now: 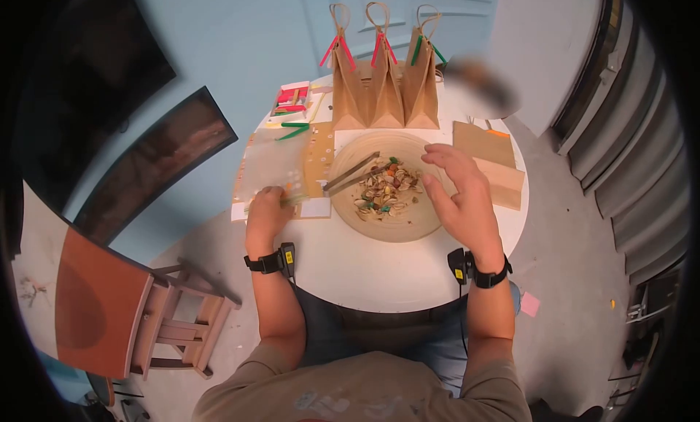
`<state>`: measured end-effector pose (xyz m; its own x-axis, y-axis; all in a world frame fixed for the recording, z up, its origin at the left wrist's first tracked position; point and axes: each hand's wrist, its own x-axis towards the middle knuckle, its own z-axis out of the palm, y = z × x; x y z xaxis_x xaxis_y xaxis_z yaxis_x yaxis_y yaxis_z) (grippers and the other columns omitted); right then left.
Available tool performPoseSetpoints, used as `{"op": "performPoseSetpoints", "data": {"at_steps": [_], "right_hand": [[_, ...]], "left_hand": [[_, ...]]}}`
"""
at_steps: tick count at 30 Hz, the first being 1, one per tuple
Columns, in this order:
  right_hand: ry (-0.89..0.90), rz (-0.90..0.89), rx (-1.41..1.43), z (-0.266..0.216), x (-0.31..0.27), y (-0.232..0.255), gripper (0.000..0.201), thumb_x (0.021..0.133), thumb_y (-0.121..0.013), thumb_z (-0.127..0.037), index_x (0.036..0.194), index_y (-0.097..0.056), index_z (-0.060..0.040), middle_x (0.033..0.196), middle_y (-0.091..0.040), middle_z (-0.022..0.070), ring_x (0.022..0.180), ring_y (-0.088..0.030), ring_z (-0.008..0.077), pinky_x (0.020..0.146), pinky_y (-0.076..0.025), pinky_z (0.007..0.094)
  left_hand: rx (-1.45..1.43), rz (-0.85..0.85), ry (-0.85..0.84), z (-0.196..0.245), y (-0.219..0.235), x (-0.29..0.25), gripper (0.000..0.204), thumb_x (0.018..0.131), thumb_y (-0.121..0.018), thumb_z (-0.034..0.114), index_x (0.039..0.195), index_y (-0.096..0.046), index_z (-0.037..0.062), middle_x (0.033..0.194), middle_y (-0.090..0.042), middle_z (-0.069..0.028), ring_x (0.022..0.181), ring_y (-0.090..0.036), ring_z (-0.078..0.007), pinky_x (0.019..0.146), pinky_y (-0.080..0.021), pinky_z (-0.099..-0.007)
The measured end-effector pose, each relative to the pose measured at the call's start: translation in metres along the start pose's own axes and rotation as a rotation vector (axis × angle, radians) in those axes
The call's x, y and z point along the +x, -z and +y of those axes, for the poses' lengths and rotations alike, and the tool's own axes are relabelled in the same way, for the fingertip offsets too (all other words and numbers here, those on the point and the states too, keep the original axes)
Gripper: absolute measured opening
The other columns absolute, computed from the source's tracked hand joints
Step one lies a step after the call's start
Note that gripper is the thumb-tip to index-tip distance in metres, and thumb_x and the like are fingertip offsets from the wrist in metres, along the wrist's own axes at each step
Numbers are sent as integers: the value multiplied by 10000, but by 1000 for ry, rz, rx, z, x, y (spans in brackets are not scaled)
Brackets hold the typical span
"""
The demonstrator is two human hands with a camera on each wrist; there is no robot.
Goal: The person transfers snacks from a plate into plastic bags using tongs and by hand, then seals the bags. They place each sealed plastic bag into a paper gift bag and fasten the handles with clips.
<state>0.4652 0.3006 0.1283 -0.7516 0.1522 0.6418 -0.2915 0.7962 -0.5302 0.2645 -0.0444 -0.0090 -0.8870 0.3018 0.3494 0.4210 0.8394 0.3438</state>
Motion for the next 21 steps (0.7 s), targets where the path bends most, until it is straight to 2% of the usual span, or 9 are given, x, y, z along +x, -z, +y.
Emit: {"op": "performPoseSetpoints", "data": {"at_steps": [1,3,4,7,9,13,19,21], "right_hand": [[-17,-8,33,-2,-2,-1,252,1000,-755,-55,1241,-763,16,1391,-758,188,1312,-705,392,1129,-538,445],[-48,-13,79,-5,-6,0,243,998,-761,-42,1234,-768,15,1382,-764,168,1299,-717,356,1121,-540,424],[-51,-13,85,-6,-7,2,243,998,-761,-42,1234,-768,15,1382,-764,168,1299,-717,356,1121,-540,424],[-58,-8,123,-6,-11,9,240,995,-762,-35,1229,-769,16,1388,-765,160,1300,-720,350,1127,-536,423],[-56,-36,124,-6,-15,13,236,995,-760,-31,1226,-771,13,1393,-766,152,1306,-721,344,1132,-534,421],[-83,-44,128,-3,-20,16,227,994,-757,-25,1217,-776,13,1399,-767,148,1298,-727,339,1139,-530,419],[-91,-78,168,-7,-27,24,202,996,-751,-18,1191,-786,18,1383,-771,138,1266,-741,321,1123,-538,403],[-66,-68,166,-9,-27,27,192,996,-749,-15,1181,-786,22,1368,-773,136,1259,-741,319,1108,-545,398]], "left_hand": [[8,3,2,-1,1,3,257,871,-791,94,1097,-780,-29,1150,-779,-228,1105,-732,-431,953,-592,-536],[27,-61,168,-3,2,7,170,854,-797,90,990,-795,-12,1114,-782,-229,1127,-726,-428,941,-593,-533],[33,-63,170,-1,6,7,170,854,-797,90,990,-795,-12,1114,-782,-229,1127,-726,-428,941,-593,-533],[0,-104,129,5,15,0,109,866,-792,83,925,-800,-8,1048,-776,-238,1089,-727,-432,903,-599,-534],[50,13,-9,8,14,-6,94,878,-775,60,916,-807,-20,1012,-765,-244,1031,-726,-436,870,-602,-534],[83,66,-13,-6,0,-1,101,885,-752,33,938,-819,-20,998,-756,-245,1004,-717,-435,869,-601,-531],[89,45,2,-13,0,-1,122,887,-726,11,953,-820,-28,1000,-752,-247,1007,-709,-438,900,-594,-528],[70,-14,-15,-7,8,-4,135,891,-720,13,974,-814,-35,1000,-750,-252,1006,-706,-449,914,-591,-532]]}}
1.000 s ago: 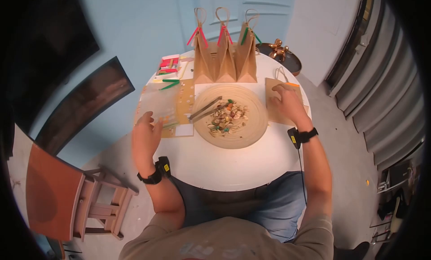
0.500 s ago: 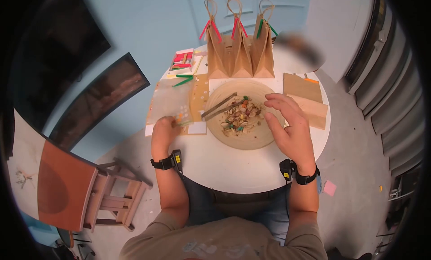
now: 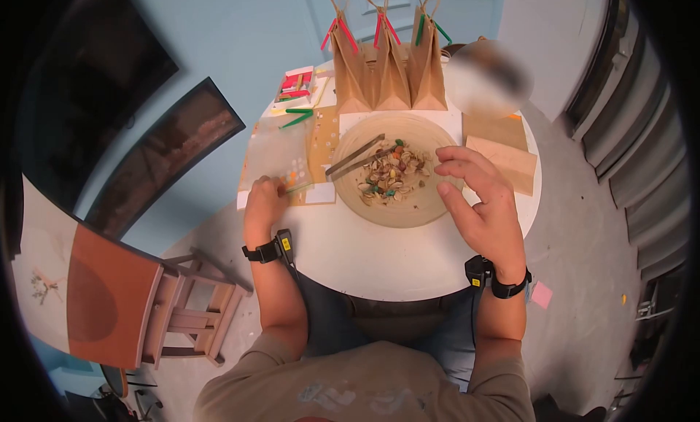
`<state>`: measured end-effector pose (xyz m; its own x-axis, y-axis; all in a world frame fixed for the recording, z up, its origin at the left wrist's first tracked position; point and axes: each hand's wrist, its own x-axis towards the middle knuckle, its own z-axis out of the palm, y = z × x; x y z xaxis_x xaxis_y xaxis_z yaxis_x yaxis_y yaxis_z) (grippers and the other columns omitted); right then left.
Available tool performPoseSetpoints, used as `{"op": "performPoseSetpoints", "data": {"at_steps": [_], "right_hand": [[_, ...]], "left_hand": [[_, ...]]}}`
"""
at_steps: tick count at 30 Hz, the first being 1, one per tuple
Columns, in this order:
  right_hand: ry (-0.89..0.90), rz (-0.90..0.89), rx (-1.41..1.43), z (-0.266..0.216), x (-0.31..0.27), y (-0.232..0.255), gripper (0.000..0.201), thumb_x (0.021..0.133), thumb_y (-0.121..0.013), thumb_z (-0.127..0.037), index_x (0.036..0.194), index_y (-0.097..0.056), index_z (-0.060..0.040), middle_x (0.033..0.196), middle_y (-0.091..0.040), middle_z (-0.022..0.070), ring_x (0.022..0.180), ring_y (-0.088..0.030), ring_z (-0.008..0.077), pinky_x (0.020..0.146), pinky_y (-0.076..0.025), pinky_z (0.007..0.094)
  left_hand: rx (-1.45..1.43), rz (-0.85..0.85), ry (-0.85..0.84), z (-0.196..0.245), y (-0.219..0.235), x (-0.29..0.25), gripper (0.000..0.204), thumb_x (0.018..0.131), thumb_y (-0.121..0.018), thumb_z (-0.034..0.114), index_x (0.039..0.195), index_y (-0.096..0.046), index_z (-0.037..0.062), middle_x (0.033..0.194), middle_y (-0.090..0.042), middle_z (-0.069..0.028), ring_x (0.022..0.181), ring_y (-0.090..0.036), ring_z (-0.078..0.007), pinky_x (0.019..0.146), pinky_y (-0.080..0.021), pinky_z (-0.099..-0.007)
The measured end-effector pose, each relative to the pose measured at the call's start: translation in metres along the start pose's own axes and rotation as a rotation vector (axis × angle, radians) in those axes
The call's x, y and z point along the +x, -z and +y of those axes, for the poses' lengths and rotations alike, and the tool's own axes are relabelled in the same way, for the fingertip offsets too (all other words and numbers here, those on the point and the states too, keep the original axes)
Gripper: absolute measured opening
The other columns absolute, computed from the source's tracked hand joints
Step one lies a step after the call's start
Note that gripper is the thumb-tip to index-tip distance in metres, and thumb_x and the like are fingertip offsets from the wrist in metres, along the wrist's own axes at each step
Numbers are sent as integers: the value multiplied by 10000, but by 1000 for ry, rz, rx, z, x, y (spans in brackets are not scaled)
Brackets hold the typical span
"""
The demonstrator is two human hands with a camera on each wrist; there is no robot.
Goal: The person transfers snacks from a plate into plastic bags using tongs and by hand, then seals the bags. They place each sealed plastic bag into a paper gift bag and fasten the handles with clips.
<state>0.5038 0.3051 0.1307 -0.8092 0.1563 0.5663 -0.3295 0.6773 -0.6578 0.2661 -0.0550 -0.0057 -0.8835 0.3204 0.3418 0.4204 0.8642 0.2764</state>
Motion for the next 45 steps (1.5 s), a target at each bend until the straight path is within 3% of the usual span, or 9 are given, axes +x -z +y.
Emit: {"op": "performPoseSetpoints", "data": {"at_steps": [10,15,19,23,27,32,35,40,45], "right_hand": [[35,-10,44,0,-5,9,188,991,-752,-25,1166,-782,35,1352,-773,158,1246,-742,330,1090,-556,412],[87,-74,131,0,-8,4,208,989,-757,-35,1184,-774,35,1351,-770,187,1239,-742,365,1078,-567,428],[123,-79,140,-8,-19,-15,246,994,-788,-78,1222,-771,12,1336,-767,200,1214,-743,387,1052,-582,452],[68,-191,160,-39,-30,-24,384,952,-861,-107,1302,-731,-16,1210,-785,163,1146,-775,333,1016,-600,422],[-93,-235,173,-53,-38,-9,292,956,-858,-83,1182,-713,32,1067,-764,187,967,-774,346,835,-602,409],[153,119,-137,-48,-54,17,230,933,-797,-13,1149,-721,5,839,-696,157,707,-710,370,633,-564,440],[160,325,-406,-56,-69,31,278,864,-799,17,1132,-730,-6,825,-679,132,680,-687,339,616,-551,445],[397,156,-538,-65,-86,63,347,786,-811,-25,1129,-757,-24,805,-610,63,628,-633,263,570,-514,417],[190,60,-626,-51,-83,67,144,828,-775,-45,946,-693,-41,787,-638,103,636,-676,326,577,-526,446]], "left_hand": [[-46,17,88,4,3,2,116,904,-705,15,957,-796,-34,995,-758,-268,1007,-712,-462,899,-579,-547],[-76,588,112,33,35,2,91,1069,-657,59,1081,-700,-21,1036,-743,-246,955,-701,-472,862,-572,-514],[-249,627,-9,99,72,-24,100,1122,-644,69,1165,-676,-15,1045,-729,-224,908,-708,-419,821,-576,-457],[-400,564,-232,179,83,-75,199,1049,-772,45,1226,-704,-14,1000,-768,-142,821,-750,-239,788,-597,-360],[-643,435,-604,220,80,-105,401,916,-897,4,1260,-695,-37,997,-788,-151,867,-787,-249,785,-617,-353],[-708,440,-647,236,89,-104,353,899,-823,-99,1217,-674,-58,924,-737,-173,729,-740,-315,663,-596,-394],[-624,419,-350,241,86,-110,341,900,-850,-52,1205,-702,-15,948,-773,-128,806,-779,-225,744,-610,-336],[-522,95,-511,257,72,-97,216,933,-793,8,1132,-710,3,973,-742,-180,784,-739,-396,694,-596,-476],[-682,-208,-656,280,41,-97,232,975,-826,131,1132,-704,12,984,-741,-192,860,-737,-441,735,-595,-512]]}}
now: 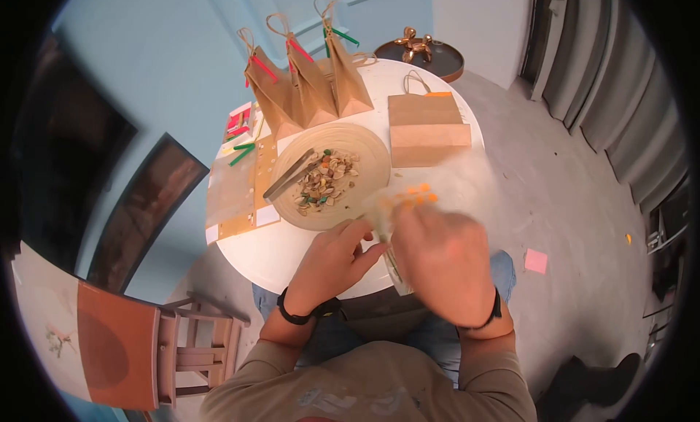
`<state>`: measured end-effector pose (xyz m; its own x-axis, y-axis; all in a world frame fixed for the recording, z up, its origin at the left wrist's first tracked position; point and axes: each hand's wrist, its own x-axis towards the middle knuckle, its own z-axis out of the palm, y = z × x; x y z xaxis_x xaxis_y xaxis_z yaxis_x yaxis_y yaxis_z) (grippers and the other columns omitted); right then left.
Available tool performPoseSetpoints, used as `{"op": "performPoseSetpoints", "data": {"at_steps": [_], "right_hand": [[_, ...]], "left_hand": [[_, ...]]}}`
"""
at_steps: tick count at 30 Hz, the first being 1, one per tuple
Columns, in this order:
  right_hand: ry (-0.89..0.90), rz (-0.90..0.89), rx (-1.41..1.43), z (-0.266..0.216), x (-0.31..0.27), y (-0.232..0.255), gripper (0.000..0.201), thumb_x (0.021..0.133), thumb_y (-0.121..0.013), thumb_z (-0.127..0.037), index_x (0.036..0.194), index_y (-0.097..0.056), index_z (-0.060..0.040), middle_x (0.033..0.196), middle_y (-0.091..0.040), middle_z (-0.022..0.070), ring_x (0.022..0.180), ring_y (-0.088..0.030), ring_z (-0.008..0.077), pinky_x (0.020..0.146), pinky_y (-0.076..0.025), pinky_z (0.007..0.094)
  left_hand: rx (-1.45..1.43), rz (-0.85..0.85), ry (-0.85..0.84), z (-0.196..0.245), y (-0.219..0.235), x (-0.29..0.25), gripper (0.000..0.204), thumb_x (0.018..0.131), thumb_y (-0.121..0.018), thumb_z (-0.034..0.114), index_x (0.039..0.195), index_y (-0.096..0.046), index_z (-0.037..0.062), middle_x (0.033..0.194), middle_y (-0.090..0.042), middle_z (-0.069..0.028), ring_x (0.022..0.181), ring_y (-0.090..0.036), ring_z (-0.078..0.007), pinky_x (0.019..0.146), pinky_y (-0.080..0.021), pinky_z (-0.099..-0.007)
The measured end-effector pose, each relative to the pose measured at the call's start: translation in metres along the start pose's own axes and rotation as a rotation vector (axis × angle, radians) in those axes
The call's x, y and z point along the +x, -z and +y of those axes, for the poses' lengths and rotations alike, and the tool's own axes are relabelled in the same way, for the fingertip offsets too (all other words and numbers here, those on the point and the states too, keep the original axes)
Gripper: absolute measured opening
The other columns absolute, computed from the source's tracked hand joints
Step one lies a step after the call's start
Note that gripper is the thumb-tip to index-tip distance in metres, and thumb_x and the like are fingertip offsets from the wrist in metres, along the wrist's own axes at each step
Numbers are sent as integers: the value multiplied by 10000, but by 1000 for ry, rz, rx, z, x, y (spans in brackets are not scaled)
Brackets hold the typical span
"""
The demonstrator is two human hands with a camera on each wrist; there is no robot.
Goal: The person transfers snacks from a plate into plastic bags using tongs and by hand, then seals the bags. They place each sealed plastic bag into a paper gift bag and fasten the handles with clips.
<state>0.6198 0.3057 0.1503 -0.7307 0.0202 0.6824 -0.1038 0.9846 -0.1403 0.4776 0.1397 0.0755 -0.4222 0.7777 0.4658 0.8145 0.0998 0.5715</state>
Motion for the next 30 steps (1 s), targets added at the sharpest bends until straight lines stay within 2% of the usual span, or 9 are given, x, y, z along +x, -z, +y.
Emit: {"op": "performPoseSetpoints", "data": {"at_steps": [3,7,10,14,17,20,24,27,30], "right_hand": [[-253,-43,-137,47,11,-40,94,855,-735,-38,870,-642,-30,785,-684,168,670,-710,383,616,-555,477],[-346,-75,-119,80,25,-84,53,885,-681,-31,874,-646,7,771,-712,230,712,-724,436,671,-575,522],[-370,-82,-29,86,31,-109,65,903,-666,-37,876,-645,19,760,-709,252,730,-721,460,695,-577,543],[-411,-83,69,82,38,-125,118,975,-650,-70,928,-668,37,779,-710,277,782,-724,489,749,-579,565],[-423,-122,157,75,43,-125,151,1023,-647,-104,997,-707,32,836,-736,284,833,-738,492,786,-586,561],[-412,-120,202,70,47,-126,165,1039,-657,-124,1050,-739,19,879,-754,280,859,-748,484,797,-592,545],[-406,-116,229,69,54,-133,161,1038,-667,-131,1053,-747,8,883,-756,270,857,-751,475,795,-591,542],[-381,-103,226,73,53,-140,159,1035,-674,-132,1057,-746,8,883,-759,264,848,-750,470,787,-588,540],[-375,-101,207,74,55,-140,154,1031,-672,-124,1053,-748,7,882,-761,260,845,-748,468,790,-585,539]], "left_hand": [[98,71,56,7,-2,4,253,972,-871,190,1132,-750,36,902,-740,-123,666,-713,-283,621,-561,-384],[-31,-2,105,44,33,-5,326,946,-907,281,1107,-742,49,930,-750,-122,787,-753,-323,659,-567,-433],[-401,176,-473,49,44,-12,398,882,-939,400,912,-785,34,721,-709,-58,630,-699,-209,604,-555,-342],[-977,30,-521,71,51,-19,564,965,-908,488,977,-771,-59,846,-729,-121,682,-695,-235,554,-509,-336],[-1133,-127,-572,80,50,-11,692,933,-857,636,966,-747,-46,843,-721,-121,611,-659,-244,496,-481,-346],[-1216,-257,-518,75,52,-15,620,985,-816,555,1042,-741,-57,862,-726,-121,603,-651,-244,510,-487,-330],[-1182,-407,-488,68,71,-12,670,990,-790,609,1049,-741,-57,877,-732,-117,646,-697,-247,524,-513,-334],[-1046,-469,-270,66,86,-25,499,784,-988,301,1140,-748,48,920,-723,-91,806,-726,-282,707,-566,-381],[-290,-179,-56,52,97,-9,441,828,-953,231,1143,-758,-8,985,-768,-115,846,-759,-280,763,-612,-399]]}}
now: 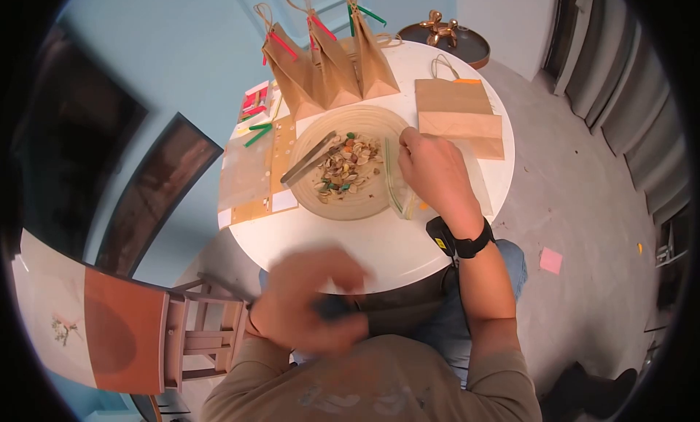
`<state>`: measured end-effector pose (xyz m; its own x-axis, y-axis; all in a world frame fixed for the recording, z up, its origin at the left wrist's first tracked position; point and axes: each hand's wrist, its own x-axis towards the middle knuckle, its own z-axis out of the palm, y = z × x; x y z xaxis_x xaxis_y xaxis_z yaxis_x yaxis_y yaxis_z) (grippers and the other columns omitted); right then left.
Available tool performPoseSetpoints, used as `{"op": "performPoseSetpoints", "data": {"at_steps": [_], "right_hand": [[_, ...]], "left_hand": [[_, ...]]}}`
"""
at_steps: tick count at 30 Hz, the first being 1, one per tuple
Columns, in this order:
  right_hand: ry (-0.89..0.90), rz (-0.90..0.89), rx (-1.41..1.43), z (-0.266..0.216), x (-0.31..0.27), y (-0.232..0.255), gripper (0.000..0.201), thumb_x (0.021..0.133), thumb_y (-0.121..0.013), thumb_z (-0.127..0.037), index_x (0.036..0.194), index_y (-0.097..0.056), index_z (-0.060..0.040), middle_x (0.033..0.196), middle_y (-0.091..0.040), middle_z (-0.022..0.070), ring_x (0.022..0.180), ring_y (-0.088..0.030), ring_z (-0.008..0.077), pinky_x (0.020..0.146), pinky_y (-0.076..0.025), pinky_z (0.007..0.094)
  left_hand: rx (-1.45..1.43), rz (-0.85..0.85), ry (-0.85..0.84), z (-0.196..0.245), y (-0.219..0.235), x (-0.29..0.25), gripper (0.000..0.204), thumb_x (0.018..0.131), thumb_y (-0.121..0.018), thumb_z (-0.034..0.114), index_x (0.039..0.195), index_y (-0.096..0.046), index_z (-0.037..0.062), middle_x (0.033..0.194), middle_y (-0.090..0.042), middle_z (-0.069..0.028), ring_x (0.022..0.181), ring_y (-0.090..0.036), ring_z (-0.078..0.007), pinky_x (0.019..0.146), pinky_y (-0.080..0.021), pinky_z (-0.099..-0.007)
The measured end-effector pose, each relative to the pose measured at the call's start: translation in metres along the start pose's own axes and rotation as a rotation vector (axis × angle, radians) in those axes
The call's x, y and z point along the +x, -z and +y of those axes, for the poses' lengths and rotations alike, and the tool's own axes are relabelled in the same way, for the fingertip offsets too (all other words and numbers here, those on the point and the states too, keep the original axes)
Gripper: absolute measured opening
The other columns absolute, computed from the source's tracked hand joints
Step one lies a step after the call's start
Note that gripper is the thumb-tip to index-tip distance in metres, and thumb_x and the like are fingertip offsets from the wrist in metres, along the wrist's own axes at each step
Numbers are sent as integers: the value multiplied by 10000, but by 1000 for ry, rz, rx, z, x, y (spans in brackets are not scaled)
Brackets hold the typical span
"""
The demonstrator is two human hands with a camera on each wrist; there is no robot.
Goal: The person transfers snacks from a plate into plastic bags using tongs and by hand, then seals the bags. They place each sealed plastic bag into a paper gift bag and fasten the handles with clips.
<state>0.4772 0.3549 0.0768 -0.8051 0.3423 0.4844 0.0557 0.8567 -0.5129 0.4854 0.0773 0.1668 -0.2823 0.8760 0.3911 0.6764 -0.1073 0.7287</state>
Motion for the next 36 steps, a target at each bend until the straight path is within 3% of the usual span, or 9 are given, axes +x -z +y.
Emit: {"op": "performPoseSetpoints", "data": {"at_steps": [2,5,9,12,17,23,28,31,36], "right_hand": [[14,18,2,1,-1,1,148,1028,-666,-118,1035,-745,7,871,-755,259,845,-746,467,799,-581,541],[-5,-4,0,3,-1,6,141,1019,-660,-108,1016,-738,9,859,-750,260,851,-746,466,807,-579,544],[2,7,-15,11,1,9,137,1009,-657,-100,1004,-731,15,867,-751,265,857,-744,468,805,-578,546],[-34,-4,-13,13,-1,13,136,1002,-651,-90,1004,-730,20,887,-756,271,866,-743,469,804,-579,547],[-31,13,-20,20,0,20,136,1007,-637,-79,994,-725,24,886,-754,275,867,-744,472,800,-576,556],[-11,34,-21,23,-1,18,144,1004,-634,-83,976,-723,27,841,-742,274,829,-740,473,783,-577,555],[-6,28,-11,22,-1,20,155,1000,-632,-83,966,-732,31,830,-737,275,810,-741,469,764,-580,558],[1,26,-6,23,-1,21,158,1000,-634,-84,953,-730,32,825,-734,277,806,-742,468,757,-579,561],[0,24,-20,22,-1,22,164,1002,-635,-90,938,-722,33,820,-730,280,811,-741,471,756,-577,564]], "left_hand": [[353,250,108,-34,10,18,485,811,-937,166,1212,-732,-14,1121,-763,-151,1042,-754,-340,933,-598,-433],[736,303,206,-125,46,45,466,886,-897,212,1232,-727,-50,1184,-753,-224,1141,-714,-412,1002,-573,-498],[884,163,419,-216,62,44,444,917,-865,266,1179,-740,-70,1181,-741,-309,1148,-705,-469,993,-577,-535],[955,48,501,-250,65,40,393,927,-836,236,1144,-746,-79,1137,-747,-336,1110,-717,-505,991,-590,-546],[844,70,504,-251,76,41,324,954,-781,186,1121,-743,-90,1124,-748,-351,1105,-727,-536,982,-590,-567],[661,105,533,-267,100,71,419,1027,-701,304,1094,-760,-105,1104,-743,-408,1094,-740,-545,959,-590,-568],[767,46,617,-264,92,73,503,1052,-691,411,1045,-791,-82,996,-772,-349,1004,-763,-522,918,-600,-554],[774,-76,621,-225,90,60,494,1047,-700,408,1018,-798,-75,944,-776,-325,943,-764,-513,871,-598,-552],[648,-33,627,-208,96,58,464,1030,-735,395,1019,-803,-64,872,-761,-291,830,-753,-449,792,-571,-511]]}}
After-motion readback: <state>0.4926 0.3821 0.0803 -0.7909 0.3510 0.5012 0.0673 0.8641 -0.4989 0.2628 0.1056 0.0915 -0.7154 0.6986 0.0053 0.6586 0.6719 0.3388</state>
